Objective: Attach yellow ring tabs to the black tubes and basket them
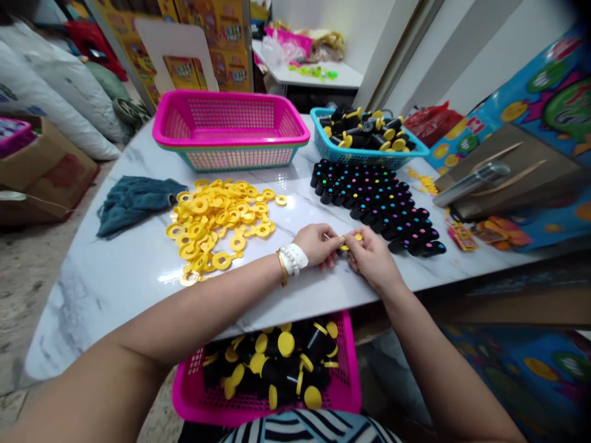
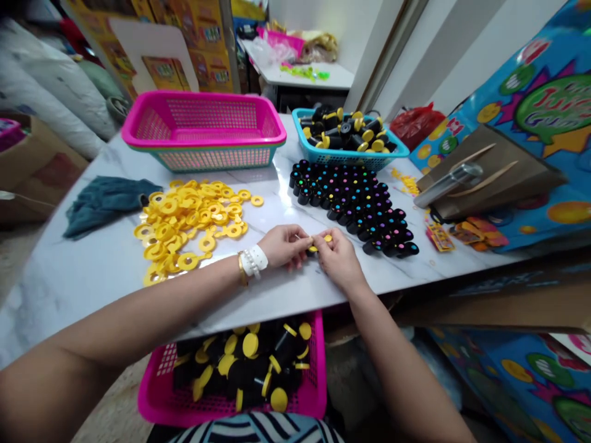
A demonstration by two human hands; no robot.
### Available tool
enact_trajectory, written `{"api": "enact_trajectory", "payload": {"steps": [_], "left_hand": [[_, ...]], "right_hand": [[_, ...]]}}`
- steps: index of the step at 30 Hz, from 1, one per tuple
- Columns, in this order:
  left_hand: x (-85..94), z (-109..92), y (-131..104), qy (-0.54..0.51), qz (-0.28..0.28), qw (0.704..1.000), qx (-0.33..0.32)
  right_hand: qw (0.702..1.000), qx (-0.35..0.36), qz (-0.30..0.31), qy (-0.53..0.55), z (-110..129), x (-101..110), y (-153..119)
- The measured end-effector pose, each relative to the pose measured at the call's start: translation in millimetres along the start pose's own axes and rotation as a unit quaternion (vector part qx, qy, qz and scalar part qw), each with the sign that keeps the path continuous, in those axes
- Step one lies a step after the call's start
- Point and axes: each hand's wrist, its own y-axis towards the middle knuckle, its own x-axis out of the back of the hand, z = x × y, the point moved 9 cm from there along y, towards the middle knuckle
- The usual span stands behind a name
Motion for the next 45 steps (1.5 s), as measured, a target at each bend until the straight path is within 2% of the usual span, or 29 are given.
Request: {"api": "enact_trajectory", "payload": {"steps": [3, 5, 7, 10, 13, 18, 21, 26, 29, 33, 35, 36, 38, 40, 42, 43, 45], "left_hand": [[7.1, -16, -11, 0.128, -0.065, 0.984, -0.107], [9.3, -28, -19, 0.211, -0.113, 0.954, -0.182], [9.6, -35, -23, 0.268, -0.145, 0.926, -0.222], [9.3, -38, -23, 0.311, -0.16, 0.906, -0.239], [7.7, -36, -21, 0.322, -0.146, 0.904, -0.24], [6.7, -39, -20, 0.323, -0.123, 0.907, -0.241], [8.1, -45, -16, 0.321, -0.099, 0.912, -0.233], [4.5, -36, -5, 0.314, -0.052, 0.931, -0.177], [-1.0, -32, -10, 0.361, -0.058, 0.917, -0.16], [-6.8, -32, -36, 0.438, -0.012, 0.882, -0.174], [10.6, -31, -56, 0.466, -0.036, 0.869, -0.164], [27.5, -32, -67, 0.487, -0.08, 0.856, -0.153], [68.4, -32, -86, 0.55, -0.185, 0.807, -0.109], [96.9, -25, -94, 0.605, -0.211, 0.765, -0.071], [109.0, -20, -93, 0.646, -0.201, 0.733, -0.073], [109.4, -19, -92, 0.664, -0.192, 0.718, -0.083], [101.8, -23, -91, 0.689, -0.186, 0.691, -0.11]], "right_hand": [[1.0, 0.001, -0.005, -0.015, 0, -2, -1], [1.0, 0.001, -0.02, -0.005, 3, -1, -2], [0.999, -0.017, -0.025, 0.034, 4, 3, -5], [0.99, -0.044, -0.011, 0.134, 4, 12, -6], [0.98, -0.069, 0.056, 0.18, 6, 14, -1], [0.965, -0.152, 0.195, 0.091, 4, -4, 10], [0.96, -0.159, 0.23, 0.022, 13, -13, 14], [0.97, -0.119, 0.208, -0.038, 17, -16, 8], [0.976, -0.037, 0.196, -0.084, 20, -20, -10], [0.987, 0.056, 0.076, -0.128, 24, -11, -42], [0.987, 0.074, 0.056, -0.134, 22, -14, -67], [0.985, 0.082, 0.065, -0.138, 21, -19, -81], [0.98, 0.089, 0.108, -0.14, 19, -34, -107], [0.974, 0.071, 0.175, -0.123, 14, -55, -127], [0.968, 0.055, 0.229, -0.091, 12, -71, -136], [0.968, 0.054, 0.235, -0.073, 13, -73, -135], [0.979, 0.056, 0.192, -0.034, 18, -61, -123]]}}
